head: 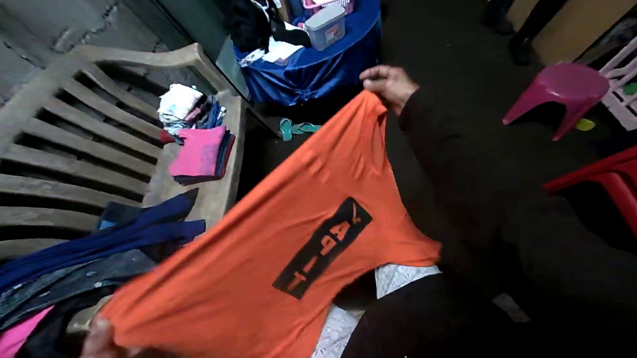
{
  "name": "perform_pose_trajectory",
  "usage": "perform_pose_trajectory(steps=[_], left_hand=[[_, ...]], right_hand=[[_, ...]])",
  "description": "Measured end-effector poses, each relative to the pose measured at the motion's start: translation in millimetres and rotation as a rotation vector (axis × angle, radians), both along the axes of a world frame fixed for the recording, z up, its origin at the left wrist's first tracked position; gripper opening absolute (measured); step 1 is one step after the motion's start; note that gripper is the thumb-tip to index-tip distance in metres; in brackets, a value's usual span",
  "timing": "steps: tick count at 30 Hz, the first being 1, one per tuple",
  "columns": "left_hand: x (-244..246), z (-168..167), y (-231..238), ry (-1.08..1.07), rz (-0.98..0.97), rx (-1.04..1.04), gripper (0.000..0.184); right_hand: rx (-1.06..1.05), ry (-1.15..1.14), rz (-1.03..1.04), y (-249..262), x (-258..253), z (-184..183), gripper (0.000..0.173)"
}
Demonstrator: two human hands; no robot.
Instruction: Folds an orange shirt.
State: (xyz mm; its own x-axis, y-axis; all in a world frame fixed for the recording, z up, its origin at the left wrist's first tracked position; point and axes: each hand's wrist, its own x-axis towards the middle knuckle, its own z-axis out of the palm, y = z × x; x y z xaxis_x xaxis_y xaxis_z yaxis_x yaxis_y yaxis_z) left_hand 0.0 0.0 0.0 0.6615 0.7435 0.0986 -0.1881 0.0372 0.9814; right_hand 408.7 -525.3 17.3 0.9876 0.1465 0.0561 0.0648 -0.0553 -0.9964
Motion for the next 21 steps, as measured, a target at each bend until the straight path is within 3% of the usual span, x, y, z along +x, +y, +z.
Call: perform_pose_trajectory(steps=[3, 6, 7, 9, 13, 19, 21], left_hand=[[20.7, 50.0, 10.7, -0.015, -0.057, 0.104, 0.024], [20.1, 97.5, -35.1, 0.056, 0.003, 0.169, 0.023], [13.9, 93.1, -31.3, 0.058, -0.026, 0.215, 0.023], [-8.6, 53.9, 3.0, 0.056, -0.158, 0.314, 0.024], [-61.1, -33.5, -8.8, 0.151, -0.308, 0.277, 0.02], [-143.9, -156.8, -73.4, 0.5, -0.313, -0.097, 0.028], [-164.4, -182.7, -82.9, 0.485, -0.312, -0.135, 0.029]], right_hand=[[0.04, -0.159, 0.047, -10.7, 9.7, 65.1, 0.027], [0.049, -0.283, 0.123, -30.7, -5.6, 106.7, 0.023], [0.023, -0.322, 0.145, -39.3, -15.5, 111.9, 0.021], [-0.06, -0.407, 0.208, -62.0, -37.8, 104.6, 0.021], [-0.18, -0.357, 0.259, -105.8, -96.9, 35.9, 0.02], [-0.191, 0.376, 0.305, -171.3, -204.0, -154.0, 0.015], [-0.109, 0.525, 0.274, -180.1, -232.0, -187.0, 0.015]])
